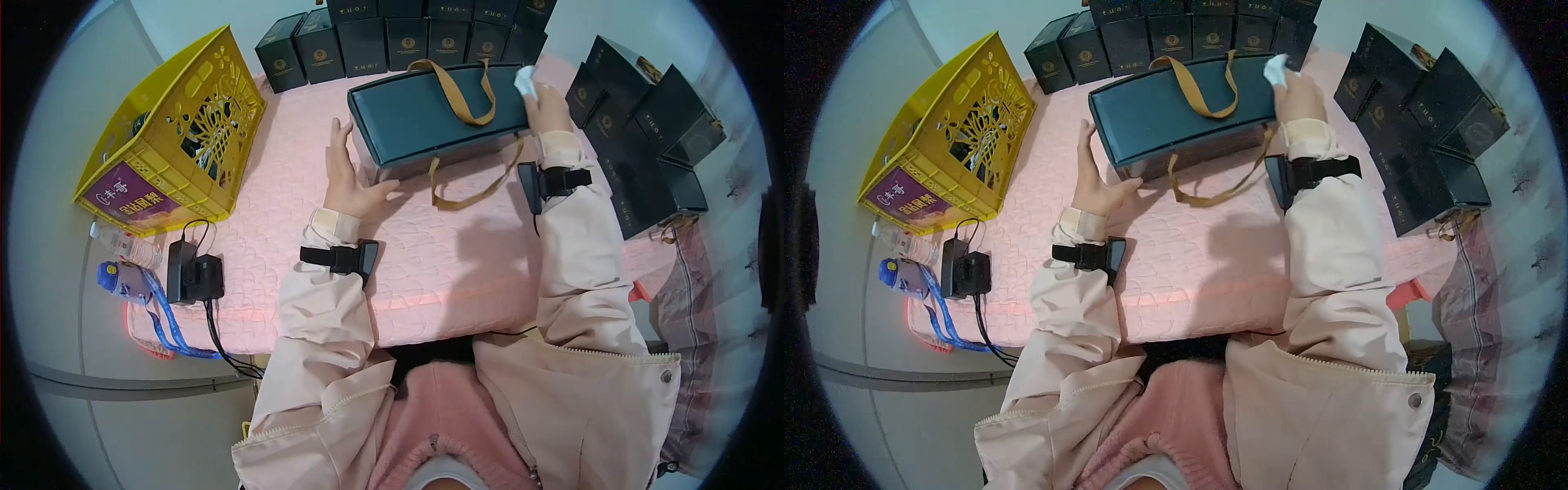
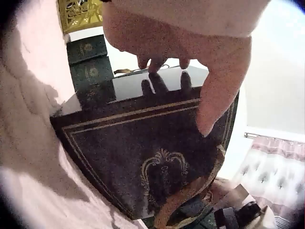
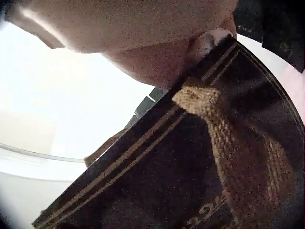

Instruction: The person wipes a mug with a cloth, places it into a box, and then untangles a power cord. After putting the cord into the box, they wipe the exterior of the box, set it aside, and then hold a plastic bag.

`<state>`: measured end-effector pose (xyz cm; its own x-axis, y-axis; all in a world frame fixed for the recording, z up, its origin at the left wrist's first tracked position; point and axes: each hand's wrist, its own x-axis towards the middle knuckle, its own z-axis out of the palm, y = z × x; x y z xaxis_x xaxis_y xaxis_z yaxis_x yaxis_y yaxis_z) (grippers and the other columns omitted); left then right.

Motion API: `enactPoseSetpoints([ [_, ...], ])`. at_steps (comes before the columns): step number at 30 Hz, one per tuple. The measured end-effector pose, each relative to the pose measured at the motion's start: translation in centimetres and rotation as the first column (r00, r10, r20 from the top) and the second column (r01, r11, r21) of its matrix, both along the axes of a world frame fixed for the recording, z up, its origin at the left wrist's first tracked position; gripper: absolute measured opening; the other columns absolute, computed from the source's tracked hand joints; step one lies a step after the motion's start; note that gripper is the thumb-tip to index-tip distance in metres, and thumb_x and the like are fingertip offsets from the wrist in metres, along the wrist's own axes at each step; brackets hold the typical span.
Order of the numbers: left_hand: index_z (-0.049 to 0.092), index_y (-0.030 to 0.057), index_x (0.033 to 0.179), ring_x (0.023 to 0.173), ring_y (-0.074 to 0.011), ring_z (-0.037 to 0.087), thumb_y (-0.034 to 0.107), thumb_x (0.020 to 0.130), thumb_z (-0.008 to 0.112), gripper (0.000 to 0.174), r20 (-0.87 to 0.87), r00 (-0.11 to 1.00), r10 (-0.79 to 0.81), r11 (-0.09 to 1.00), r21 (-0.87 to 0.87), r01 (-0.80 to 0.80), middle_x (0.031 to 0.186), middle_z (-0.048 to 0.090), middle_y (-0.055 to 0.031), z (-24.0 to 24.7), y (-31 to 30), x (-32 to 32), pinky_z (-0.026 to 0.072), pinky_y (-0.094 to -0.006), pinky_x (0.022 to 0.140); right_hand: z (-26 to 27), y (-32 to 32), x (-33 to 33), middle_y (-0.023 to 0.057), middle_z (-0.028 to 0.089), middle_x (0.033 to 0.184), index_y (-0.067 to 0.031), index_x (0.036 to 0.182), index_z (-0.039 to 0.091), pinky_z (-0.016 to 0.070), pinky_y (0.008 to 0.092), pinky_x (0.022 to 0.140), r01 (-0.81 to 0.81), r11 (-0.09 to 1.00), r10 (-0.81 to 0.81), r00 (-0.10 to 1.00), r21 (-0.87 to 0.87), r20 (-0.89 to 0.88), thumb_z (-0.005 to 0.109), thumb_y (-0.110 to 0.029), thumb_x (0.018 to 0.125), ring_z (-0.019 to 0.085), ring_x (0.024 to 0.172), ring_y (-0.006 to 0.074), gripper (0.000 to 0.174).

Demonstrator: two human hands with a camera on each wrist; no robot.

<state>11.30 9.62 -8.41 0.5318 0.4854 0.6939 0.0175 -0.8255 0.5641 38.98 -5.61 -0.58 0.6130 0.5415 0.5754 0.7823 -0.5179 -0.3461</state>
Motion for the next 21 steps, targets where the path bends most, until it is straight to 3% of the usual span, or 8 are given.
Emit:
enactPoseSetpoints([
  [2, 0.015, 0.0022, 0.129, 0.119, -0.0315, 0.025, 0.013, 0.05, 0.074, 0.099, 0.118, 0.975, -0.19, 0.96, -0.185, 0.209, 0.126, 0.023, -0.0204, -0.3, 0.3, 0.1, 0.0229, -0.0374, 0.099, -1.1, 0.8, -0.4, 0.0204, 0.05, 0.109, -0.0027, 0.109, 0.049, 0.0361, 0.0361, 0.087, -0.061, 0.998, 0.062, 0.979, -0.012, 0.194, 0.046, -0.023, 0.082, 0.047, 0.102, 0.0343, 0.034],
  [3, 0.015, 0.0022, 0.129, 0.119, -0.0315, 0.025, 0.013, 0.05, 0.074, 0.099, 0.121, 0.974, -0.189, 0.96, -0.185, 0.209, 0.126, 0.023, -0.0204, -0.4, 0.5, 0.2, 0.0229, -0.0374, 0.099, -1.3, 1.2, -0.8, 0.0199, 0.049, 0.112, -0.0025, 0.11, 0.049, 0.0348, 0.0355, 0.09, -0.09, 0.996, 0.093, 0.953, -0.024, 0.289, 0.045, -0.021, 0.083, 0.045, 0.105, 0.0332, 0.033],
  [4, 0.014, 0.0019, 0.129, 0.12, -0.0319, 0.025, 0.014, 0.05, 0.074, 0.1, 0.139, 0.972, -0.192, 0.96, -0.177, 0.215, 0.126, 0.023, -0.0205, -0.6, 0.7, 0.2, 0.0228, -0.0373, 0.099, -1.4, 1.5, -1.2, 0.0199, 0.049, 0.112, -0.0025, 0.11, 0.049, 0.0348, 0.0355, 0.09, -0.092, 0.995, 0.096, 0.952, -0.026, 0.292, 0.045, -0.021, 0.083, 0.045, 0.105, 0.0332, 0.033],
  [7, 0.011, 0.0014, 0.129, 0.121, -0.0327, 0.023, 0.014, 0.049, 0.075, 0.103, 0.18, 0.964, -0.197, 0.96, -0.164, 0.226, 0.126, 0.023, -0.0208, -0.6, 1.0, 0.1, 0.0228, -0.0372, 0.099, -1.4, 2.6, -3.3, 0.0191, 0.046, 0.117, -0.0001, 0.107, 0.05, 0.0314, 0.035, 0.094, -0.396, 0.918, 0.392, 0.9, -0.02, 0.188, 0.043, -0.015, 0.083, 0.041, 0.11, 0.031, 0.029],
  [11, 0.011, 0.0013, 0.13, 0.121, -0.032, 0.024, 0.017, 0.049, 0.076, 0.105, 0.18, 0.971, -0.157, 0.96, -0.202, 0.193, 0.126, 0.025, -0.0206, 0.2, 0.4, 0.2, 0.0232, -0.0368, 0.099, 0.3, 4.2, -10.6, 0.0172, 0.047, 0.116, 0.0012, 0.104, 0.052, 0.0322, 0.0354, 0.094, -0.46, 0.87, 0.489, 0.851, -0.175, 0.191, 0.043, -0.012, 0.082, 0.042, 0.11, 0.0292, 0.027],
  [14, 0.011, 0.0017, 0.132, 0.121, -0.0314, 0.026, 0.013, 0.056, 0.072, 0.097, 0.154, 0.97, -0.19, 0.974, -0.094, 0.206, 0.128, 0.027, -0.0199, -0.1, 0.1, 0.6, 0.0237, -0.0357, 0.099, 0.4, 6.0, -15.6, 0.014, 0.048, 0.116, -0.0017, 0.104, 0.053, 0.0337, 0.0363, 0.092, -0.556, 0.8, 0.598, 0.774, -0.227, 0.21, 0.044, -0.012, 0.081, 0.043, 0.109, 0.0264, 0.027],
  [18, 0.013, 0.0022, 0.132, 0.121, -0.0315, 0.027, 0.008, 0.063, 0.066, 0.088, 0.034, 0.983, -0.179, 0.943, -0.28, 0.182, 0.13, 0.027, -0.0192, -1.4, 1.1, 0.9, 0.0237, -0.0347, 0.099, 0.3, 7.5, -16.2, 0.0112, 0.05, 0.115, -0.0048, 0.106, 0.052, 0.0346, 0.0387, 0.09, -0.59, 0.769, 0.639, 0.686, -0.248, 0.348, 0.044, -0.013, 0.08, 0.045, 0.108, 0.0241, 0.028],
  [21, 0.014, 0.0024, 0.132, 0.12, -0.0318, 0.028, 0.004, 0.066, 0.063, 0.082, 0.064, 0.986, -0.154, 0.968, -0.191, 0.164, 0.129, 0.028, -0.019, -0.9, 0.8, 0.9, 0.024, -0.0344, 0.099, 1.2, 7.8, -11.8, 0.0092, 0.051, 0.112, -0.0093, 0.106, 0.051, 0.0361, 0.0411, 0.086, -0.429, 0.843, 0.521, 0.803, -0.324, 0.289, 0.042, -0.018, 0.081, 0.045, 0.106, 0.0236, 0.027],
])
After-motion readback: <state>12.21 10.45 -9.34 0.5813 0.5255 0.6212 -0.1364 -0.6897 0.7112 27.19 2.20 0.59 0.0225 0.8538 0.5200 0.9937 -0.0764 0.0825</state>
